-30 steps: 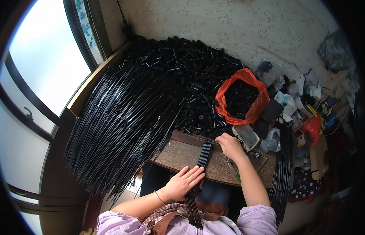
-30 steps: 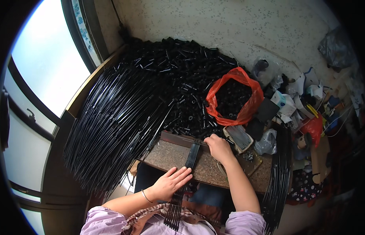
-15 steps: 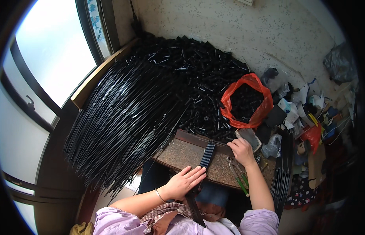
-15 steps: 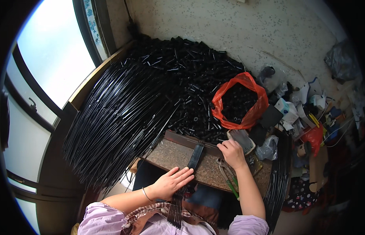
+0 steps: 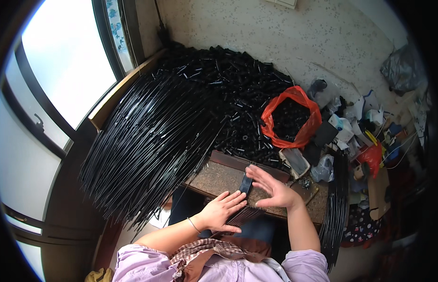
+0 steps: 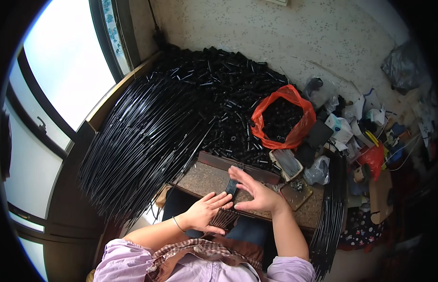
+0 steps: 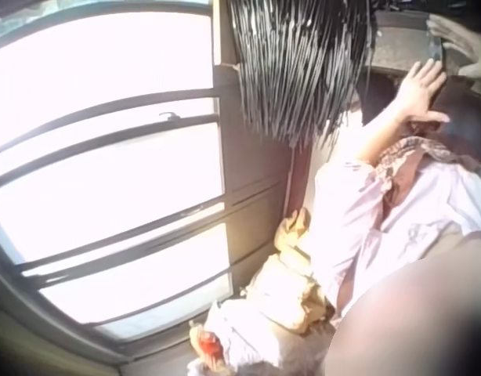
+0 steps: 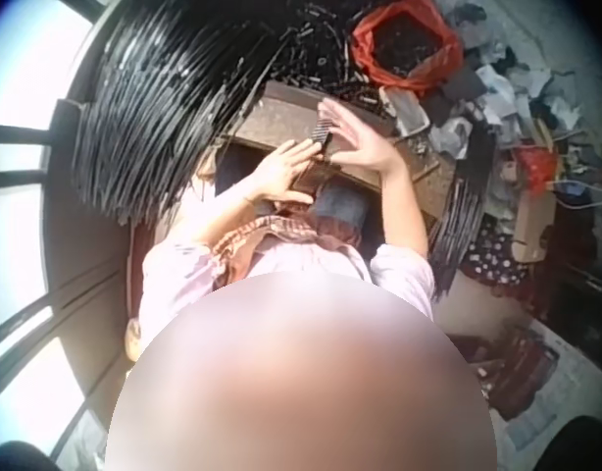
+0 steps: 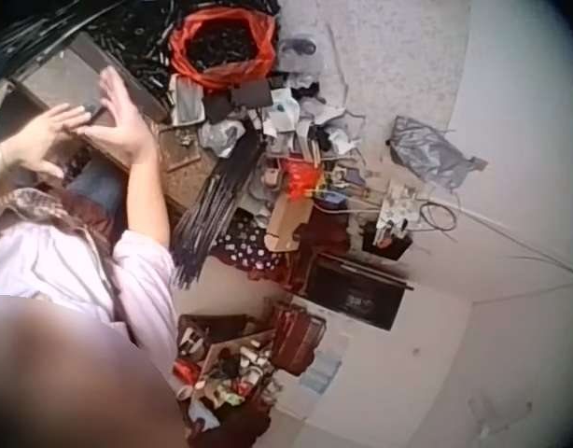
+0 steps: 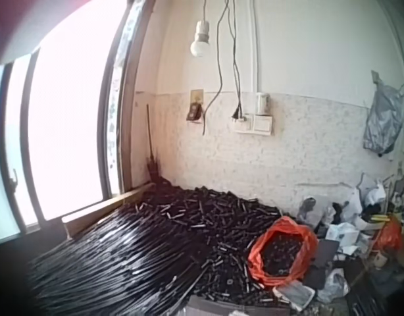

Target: Assembling the metal ribs and hubs of umbrellas at a factory workbench.

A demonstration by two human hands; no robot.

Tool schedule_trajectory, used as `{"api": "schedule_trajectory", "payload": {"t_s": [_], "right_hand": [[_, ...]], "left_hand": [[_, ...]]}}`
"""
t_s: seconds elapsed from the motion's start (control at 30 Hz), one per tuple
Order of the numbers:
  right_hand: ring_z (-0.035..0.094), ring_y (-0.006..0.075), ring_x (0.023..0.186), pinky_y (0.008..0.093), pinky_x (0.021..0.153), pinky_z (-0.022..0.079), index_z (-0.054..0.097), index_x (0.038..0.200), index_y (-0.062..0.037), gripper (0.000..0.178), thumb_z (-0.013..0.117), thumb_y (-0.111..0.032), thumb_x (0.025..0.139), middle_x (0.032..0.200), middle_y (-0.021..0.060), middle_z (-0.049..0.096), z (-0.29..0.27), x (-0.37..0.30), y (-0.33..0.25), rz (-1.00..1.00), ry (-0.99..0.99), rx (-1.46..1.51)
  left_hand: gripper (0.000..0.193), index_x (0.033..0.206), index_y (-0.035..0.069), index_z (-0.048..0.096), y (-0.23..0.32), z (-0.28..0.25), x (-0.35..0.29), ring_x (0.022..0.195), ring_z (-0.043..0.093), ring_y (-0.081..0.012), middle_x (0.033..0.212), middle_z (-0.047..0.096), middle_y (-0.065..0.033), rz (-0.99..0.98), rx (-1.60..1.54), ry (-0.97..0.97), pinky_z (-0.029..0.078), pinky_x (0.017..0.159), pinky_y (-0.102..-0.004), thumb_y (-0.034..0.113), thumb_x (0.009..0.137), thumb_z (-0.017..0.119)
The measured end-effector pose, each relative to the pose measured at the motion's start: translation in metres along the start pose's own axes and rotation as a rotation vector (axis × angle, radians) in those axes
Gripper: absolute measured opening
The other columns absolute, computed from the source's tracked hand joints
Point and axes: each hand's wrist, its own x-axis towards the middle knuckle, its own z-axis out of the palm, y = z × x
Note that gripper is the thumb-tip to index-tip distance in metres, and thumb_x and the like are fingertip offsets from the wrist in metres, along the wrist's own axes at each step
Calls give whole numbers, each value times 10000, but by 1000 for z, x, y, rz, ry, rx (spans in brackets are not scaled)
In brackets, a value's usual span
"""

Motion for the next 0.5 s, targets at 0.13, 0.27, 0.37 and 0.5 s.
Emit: {"api": "schedule_trajectory", "payload": {"t_s": [0.13, 0.27, 0.37, 0.5], "right_hand": [[449, 231, 1176, 333, 1005, 309, 359, 1311, 8, 582, 626, -192, 834, 1267, 164, 465, 89, -25, -31, -319, 143, 183], [619, 210, 816, 328, 845, 460, 542, 1098, 32, 337, 434, -247, 941, 902, 134, 634, 124, -39, -47, -327, 393, -211], [603, 223, 723, 461, 824, 477, 539, 972, 46, 346, 413, -275, 942, 737, 142, 579, 137, -61, -61, -435, 531, -87], [591, 250, 551, 459, 615, 533, 528, 846, 28, 369, 434, -318, 929, 676, 148, 582, 142, -97, -119, -802, 552, -90]], "left_hand": [[811, 1277, 77, 430, 0, -3, 1, 1309, 257, -312, 1400, 297, -173, 53, -73, 25, 229, 1043, -472, 657, 717, 518], [822, 1283, 91, 426, 5, -5, 1, 1311, 236, -347, 1413, 241, -212, 91, -20, 0, 224, 1046, -474, 669, 707, 521], [819, 1261, 87, 445, 26, -25, 2, 1307, 244, -347, 1396, 264, -223, 43, 54, -14, 213, 1039, -511, 636, 669, 580], [528, 1058, 60, 548, 53, -55, 11, 1236, 353, -322, 1205, 505, -132, 83, -59, 108, 264, 1003, -511, 288, 618, 732]]}}
